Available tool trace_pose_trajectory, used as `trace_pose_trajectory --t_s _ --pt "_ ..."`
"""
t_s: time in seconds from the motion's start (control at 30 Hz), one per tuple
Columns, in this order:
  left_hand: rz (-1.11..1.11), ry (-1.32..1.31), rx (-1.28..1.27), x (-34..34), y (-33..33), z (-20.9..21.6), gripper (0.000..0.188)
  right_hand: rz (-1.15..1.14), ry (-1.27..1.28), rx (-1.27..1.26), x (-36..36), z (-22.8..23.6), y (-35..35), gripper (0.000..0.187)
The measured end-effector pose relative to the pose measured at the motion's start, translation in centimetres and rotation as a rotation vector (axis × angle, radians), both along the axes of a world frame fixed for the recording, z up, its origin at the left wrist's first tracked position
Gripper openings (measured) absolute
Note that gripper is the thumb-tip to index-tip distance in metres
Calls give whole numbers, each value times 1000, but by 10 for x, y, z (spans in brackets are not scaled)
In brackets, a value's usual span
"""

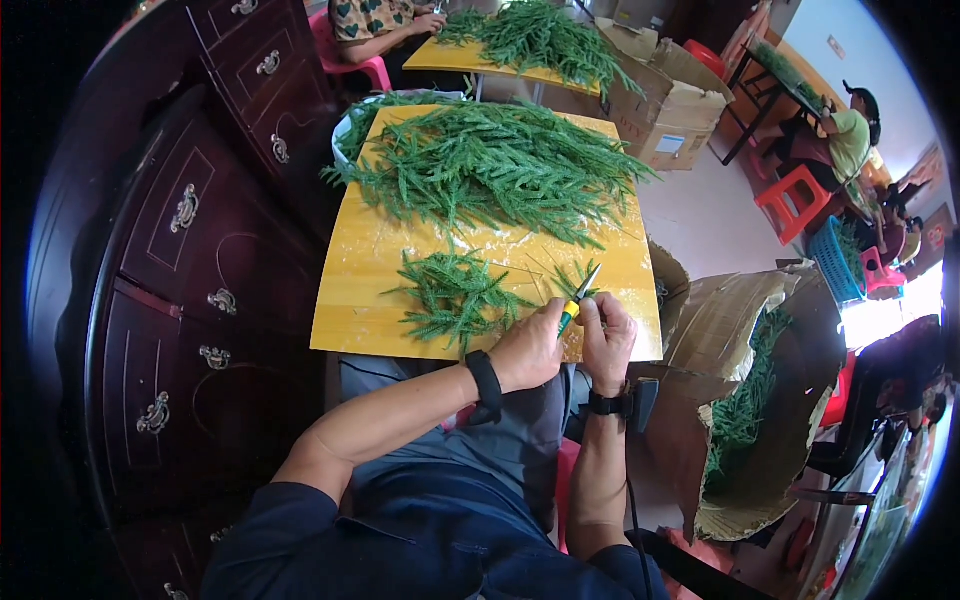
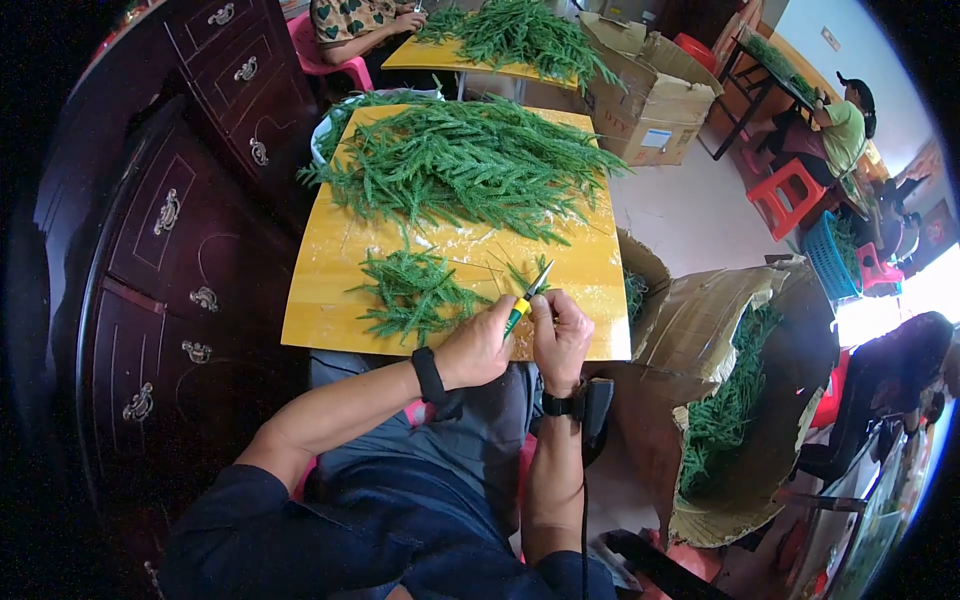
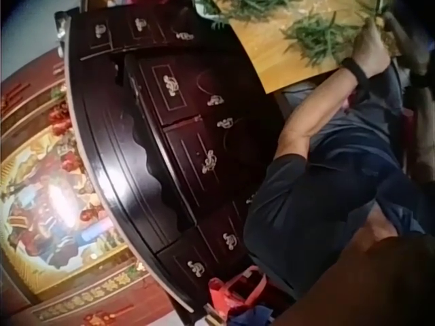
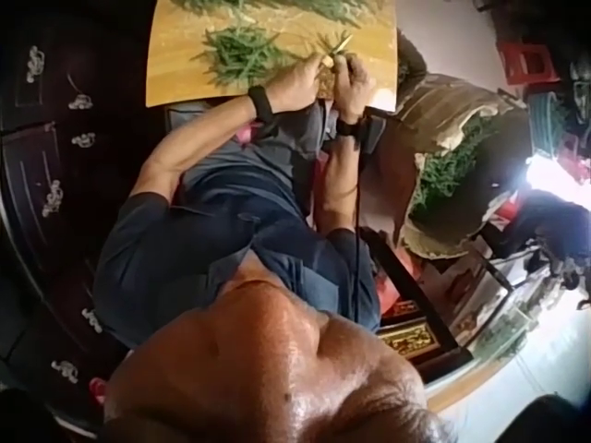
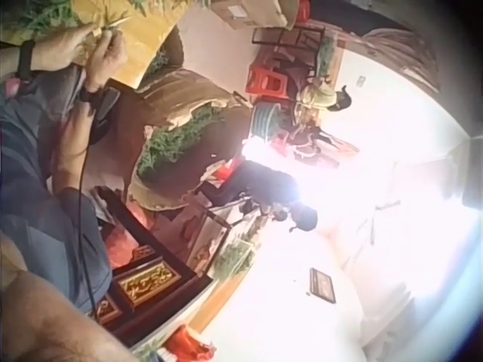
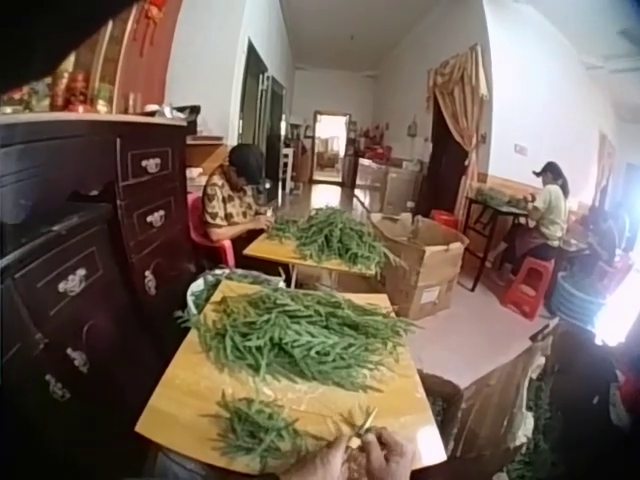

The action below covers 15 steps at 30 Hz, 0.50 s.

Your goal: The person assembles a wreath by twisting wire around green branches, using pliers to cut the wire and trim the foliage. They repeat this process several times, setting each finished piece on the table.

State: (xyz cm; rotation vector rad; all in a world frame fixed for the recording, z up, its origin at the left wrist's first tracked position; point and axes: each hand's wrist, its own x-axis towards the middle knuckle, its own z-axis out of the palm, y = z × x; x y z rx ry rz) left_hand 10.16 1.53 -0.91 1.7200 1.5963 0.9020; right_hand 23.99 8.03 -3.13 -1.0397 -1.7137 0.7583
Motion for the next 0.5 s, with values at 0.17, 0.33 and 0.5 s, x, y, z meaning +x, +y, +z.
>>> trace_pose_trajectory --t_s 0.17,0.33,0.5 --pt "31 -82 21 3 5 -23 44 -53 -62 -62 -1 -4 0 18" --pt "33 -52 -31 5 11 -32 36 -96 -135 -95 1 -5 1 21" --pt "18 -71 -21 3 16 -42 36 -104 -173 -104 1 -4 2 23"
